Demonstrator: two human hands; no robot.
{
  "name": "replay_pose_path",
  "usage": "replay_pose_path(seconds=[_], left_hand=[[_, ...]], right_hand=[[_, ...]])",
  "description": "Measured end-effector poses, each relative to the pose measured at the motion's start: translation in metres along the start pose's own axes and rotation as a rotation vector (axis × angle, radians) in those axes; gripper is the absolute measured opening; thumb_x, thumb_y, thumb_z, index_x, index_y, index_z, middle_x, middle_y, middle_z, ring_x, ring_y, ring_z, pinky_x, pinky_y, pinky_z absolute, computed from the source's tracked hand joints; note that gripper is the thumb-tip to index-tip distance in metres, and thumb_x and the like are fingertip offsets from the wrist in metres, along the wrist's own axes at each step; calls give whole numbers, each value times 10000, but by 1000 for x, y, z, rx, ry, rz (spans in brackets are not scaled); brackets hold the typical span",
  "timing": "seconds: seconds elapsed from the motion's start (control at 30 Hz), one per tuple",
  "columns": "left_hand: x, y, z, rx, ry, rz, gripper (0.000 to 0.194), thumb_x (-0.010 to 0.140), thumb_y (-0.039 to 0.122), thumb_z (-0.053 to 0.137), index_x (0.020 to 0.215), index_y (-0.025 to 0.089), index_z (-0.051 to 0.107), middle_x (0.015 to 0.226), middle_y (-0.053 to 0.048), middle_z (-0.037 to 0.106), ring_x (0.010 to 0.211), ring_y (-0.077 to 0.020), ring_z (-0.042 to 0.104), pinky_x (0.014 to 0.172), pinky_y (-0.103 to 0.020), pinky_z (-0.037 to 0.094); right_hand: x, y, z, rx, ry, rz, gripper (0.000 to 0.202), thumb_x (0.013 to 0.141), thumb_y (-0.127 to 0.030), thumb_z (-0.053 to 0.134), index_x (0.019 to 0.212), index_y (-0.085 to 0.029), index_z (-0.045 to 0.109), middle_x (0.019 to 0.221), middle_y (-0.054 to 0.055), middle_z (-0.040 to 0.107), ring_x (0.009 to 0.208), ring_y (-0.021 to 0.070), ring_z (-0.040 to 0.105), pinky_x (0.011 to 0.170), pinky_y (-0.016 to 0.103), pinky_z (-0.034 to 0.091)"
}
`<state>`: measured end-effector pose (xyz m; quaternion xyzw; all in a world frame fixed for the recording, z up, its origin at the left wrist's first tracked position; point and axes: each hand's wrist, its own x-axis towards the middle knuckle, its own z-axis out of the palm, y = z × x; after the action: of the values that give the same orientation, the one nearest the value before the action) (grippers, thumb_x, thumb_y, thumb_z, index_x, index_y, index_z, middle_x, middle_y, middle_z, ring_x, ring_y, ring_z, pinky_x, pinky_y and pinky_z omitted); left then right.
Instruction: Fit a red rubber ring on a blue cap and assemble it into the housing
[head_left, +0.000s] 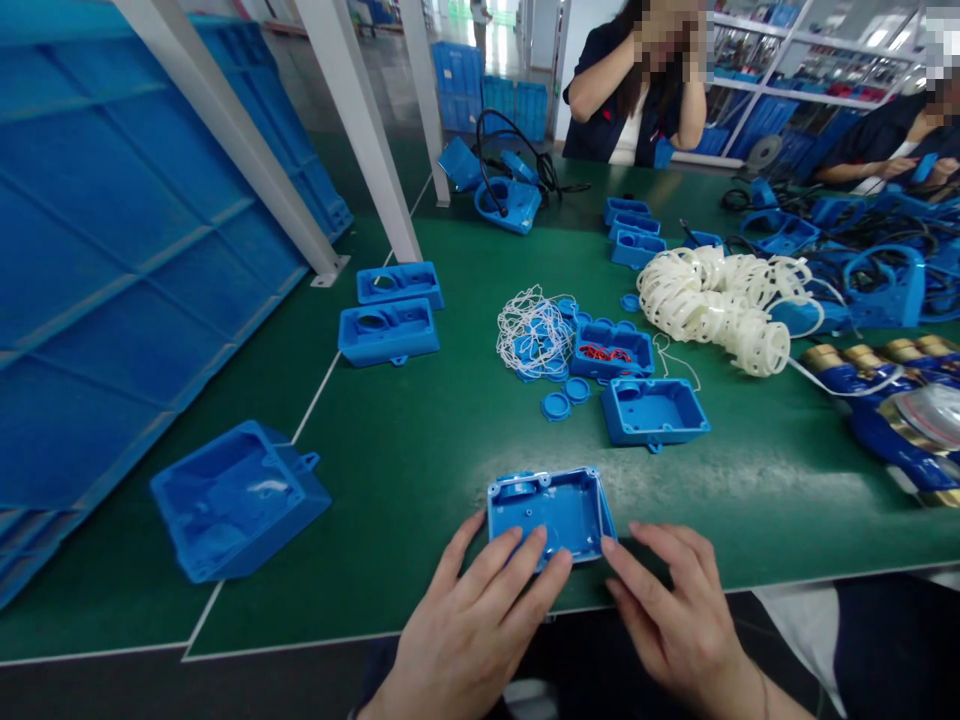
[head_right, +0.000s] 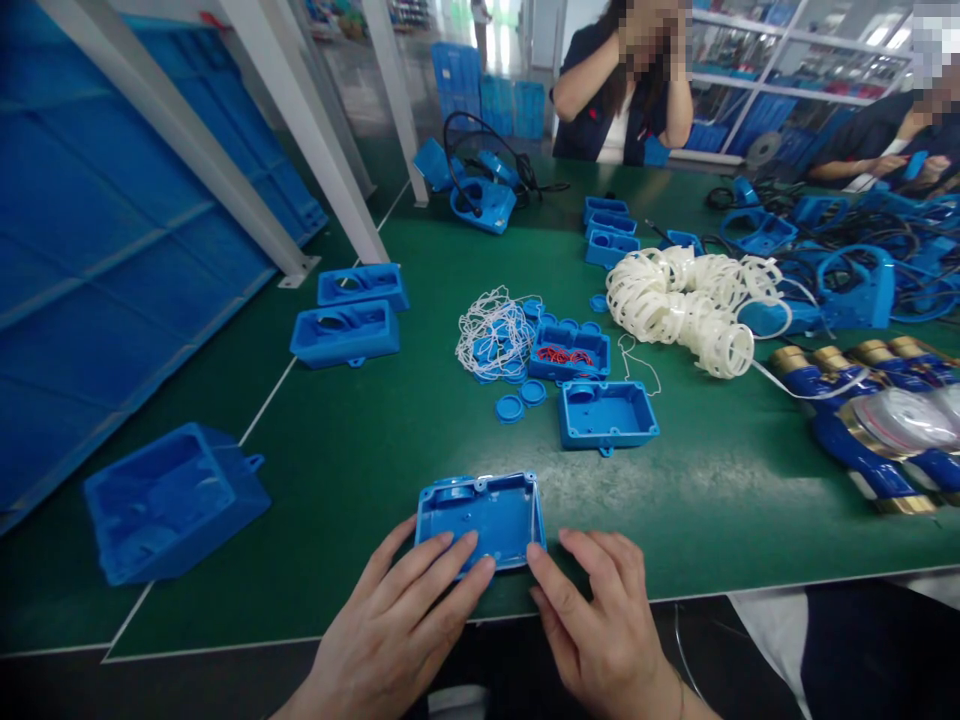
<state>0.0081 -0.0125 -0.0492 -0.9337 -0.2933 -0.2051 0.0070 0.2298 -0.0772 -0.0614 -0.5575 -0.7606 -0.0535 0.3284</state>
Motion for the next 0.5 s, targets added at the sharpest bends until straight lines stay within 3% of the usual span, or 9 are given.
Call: replay_pose_path(seconds=[0.2,0.27,0.4,0.5], left_hand=[[0,0,0,1,-4,-11,386,867,292,565,1247,309,504,1235,19,576,1127,-192,498,1136,-445,143],[0,1,0,3,-1,-11,382,860,281,574,1237,308,514,1229,21,579,1121,-189,502,1135,-441,156],[1,0,-1,-10,12,-16,352,861,276,571,1211,300,536,1199,18,598,1106,-185,514,1139,-450,152],[0,0,0,-30,20,-30,348,854,257,576,1198,302,545,1175,19,612,1099,-186,520,1141,-468,134]], right_hand=[[20,6,-14,104,-19,99,453,857,-130,496,1292,-251,461,1207,111,419,1087,256,442,873,452,424],[39,13,-20,90,-133,120,371,879,-157,465,1232,-258,520,1252,109,387,1127,264,410,896,471,409],[78,27,-30,23,-400,-68,250,868,-371,526,1081,-284,623,1310,98,377,1175,319,352,899,529,381],[91,29,-33,45,-508,-150,275,843,-487,532,980,-281,651,1294,91,415,1161,317,364,892,534,381]])
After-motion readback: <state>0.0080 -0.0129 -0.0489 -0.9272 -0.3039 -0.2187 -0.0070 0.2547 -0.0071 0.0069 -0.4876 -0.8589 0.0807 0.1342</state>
